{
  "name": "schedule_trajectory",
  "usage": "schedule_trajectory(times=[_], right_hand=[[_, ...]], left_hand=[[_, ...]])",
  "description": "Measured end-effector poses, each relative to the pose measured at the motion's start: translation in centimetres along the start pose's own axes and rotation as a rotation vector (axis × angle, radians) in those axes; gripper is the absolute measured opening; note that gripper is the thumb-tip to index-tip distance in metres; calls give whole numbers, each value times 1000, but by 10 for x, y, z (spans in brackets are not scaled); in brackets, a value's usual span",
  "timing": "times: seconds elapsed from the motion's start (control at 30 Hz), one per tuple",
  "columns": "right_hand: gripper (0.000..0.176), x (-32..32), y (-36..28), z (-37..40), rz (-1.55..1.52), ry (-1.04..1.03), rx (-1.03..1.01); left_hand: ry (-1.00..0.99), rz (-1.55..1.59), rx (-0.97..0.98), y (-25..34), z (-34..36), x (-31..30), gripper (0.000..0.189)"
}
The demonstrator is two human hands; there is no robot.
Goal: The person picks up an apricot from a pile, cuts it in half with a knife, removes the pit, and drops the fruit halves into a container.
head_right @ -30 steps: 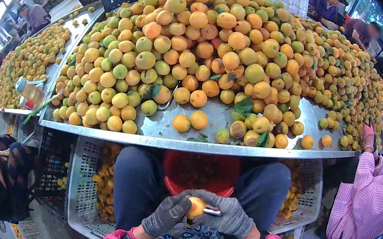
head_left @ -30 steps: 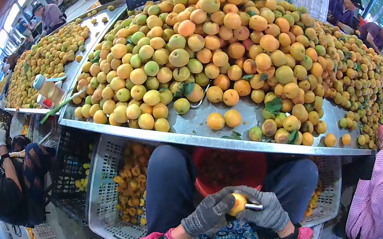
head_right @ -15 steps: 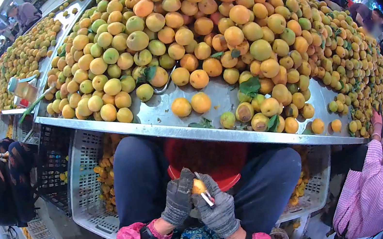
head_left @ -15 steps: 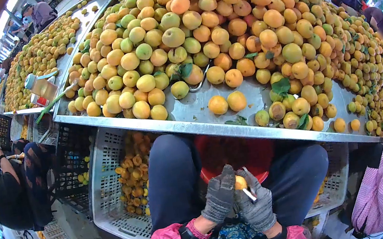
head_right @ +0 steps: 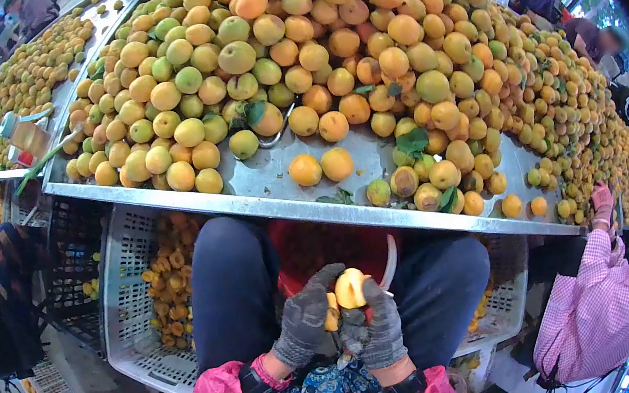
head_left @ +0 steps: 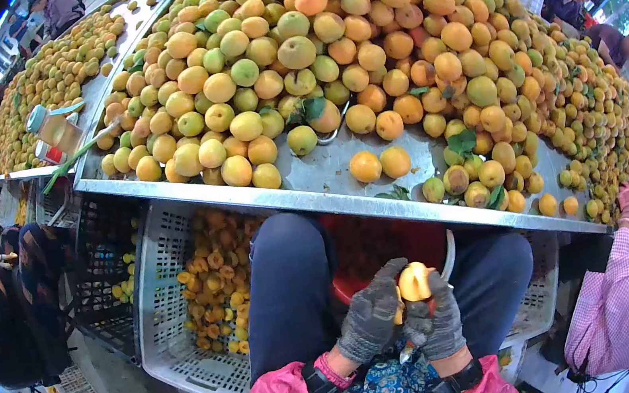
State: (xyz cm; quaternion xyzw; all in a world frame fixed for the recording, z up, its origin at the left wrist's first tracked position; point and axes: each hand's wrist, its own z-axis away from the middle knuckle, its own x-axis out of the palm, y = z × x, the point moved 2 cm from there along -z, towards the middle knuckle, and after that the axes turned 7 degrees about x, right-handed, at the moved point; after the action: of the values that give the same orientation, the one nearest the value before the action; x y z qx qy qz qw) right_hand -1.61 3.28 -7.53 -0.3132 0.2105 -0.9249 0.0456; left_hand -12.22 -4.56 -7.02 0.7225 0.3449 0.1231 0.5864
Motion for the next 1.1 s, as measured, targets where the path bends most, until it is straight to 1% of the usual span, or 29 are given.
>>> schedule_trajectory(times=[0.03, 0.07, 0.1, 0.13, 0.17, 0.2, 0.23, 0.3, 0.33, 0.37, 0.4, 0.43, 0.47, 0.5, 0.53, 0.6, 0.67, 0.73, 0.83, 0.9, 0.93, 1.0, 1.03, 1.07, 1.1], right_hand=[[43, 10, -7, 9, -96, -61, 17], [48, 19, -13, 14, -40, -125, -11], [53, 32, -20, 21, 38, -107, -98], [54, 43, -24, 19, 116, -36, -205], [54, 54, -28, 19, 190, 36, -310], [54, 71, -40, 29, 428, -16, -372], [50, 84, -42, 26, 326, -81, -272], [42, 108, -45, 23, 1039, -214, -403], [33, 129, -45, 29, 1004, -273, -513], [31, 147, -47, 36, 992, -189, -544], [28, 143, -53, 33, 874, -156, -524], [26, 142, -58, 30, 756, -125, -503], [36, 144, -62, 26, 699, -54, -545], [36, 134, -61, 17, 571, -22, -551], [35, 129, -59, 10, 577, -11, -572], [35, 123, -58, 6, 580, 9, -593], [34, 121, -55, 3, 576, -25, -564], [33, 113, -52, -2, 540, -7, -542], [28, 104, -50, -5, 463, 5, -499], [25, 100, -48, -5, 412, 3, -467], [26, 98, -48, -5, 370, -13, -428], [27, 92, -49, -5, 320, -22, -391], [25, 90, -50, -6, 293, -47, -331], [24, 88, -51, -7, 264, -72, -270], [24, 86, -51, -8, 254, -65, -271]], left_hand=[[11, 4, 7, 5, -2, -2, 45], [87, 454, -281, 3, -1, -3, 48], [161, 904, -566, 1, 3, -3, 51], [103, 1125, -690, -6, 7, -6, 56], [113, 1120, -681, -8, 10, -11, 56], [105, 1333, -728, -6, 10, -14, 57], [91, 1548, -772, -2, 10, -16, 58], [186, 1157, -721, 10, 11, -24, 64], [108, 1049, -486, 12, 10, -27, 64], [32, 934, -258, 15, 11, -30, 65], [188, 1331, -888, 22, 1, -31, 64], [177, 1487, -991, 22, 2, -32, 61], [198, 1511, -1026, 17, 6, -29, 60], [216, 1535, -1066, 11, 10, -25, 59], [215, 1537, -1069, 7, 13, -23, 59], [72, 1430, -1023, 2, 18, -18, 58], [62, 1436, -1056, 3, 19, -17, 58], [56, 1441, -1090, 7, 21, -19, 59], [40, 1524, -1058, 14, 22, -18, 56], [19, 1147, -1009, 9, 26, -15, 53], [16, 1142, -1014, 7, 28, -10, 53], [99, 1032, -851, 9, 25, -3, 45], [94, 1028, -855, 13, 23, -6, 45], [31, 1126, -870, 20, 22, -11, 41], [-36, 1224, -889, 26, 20, -12, 38]])
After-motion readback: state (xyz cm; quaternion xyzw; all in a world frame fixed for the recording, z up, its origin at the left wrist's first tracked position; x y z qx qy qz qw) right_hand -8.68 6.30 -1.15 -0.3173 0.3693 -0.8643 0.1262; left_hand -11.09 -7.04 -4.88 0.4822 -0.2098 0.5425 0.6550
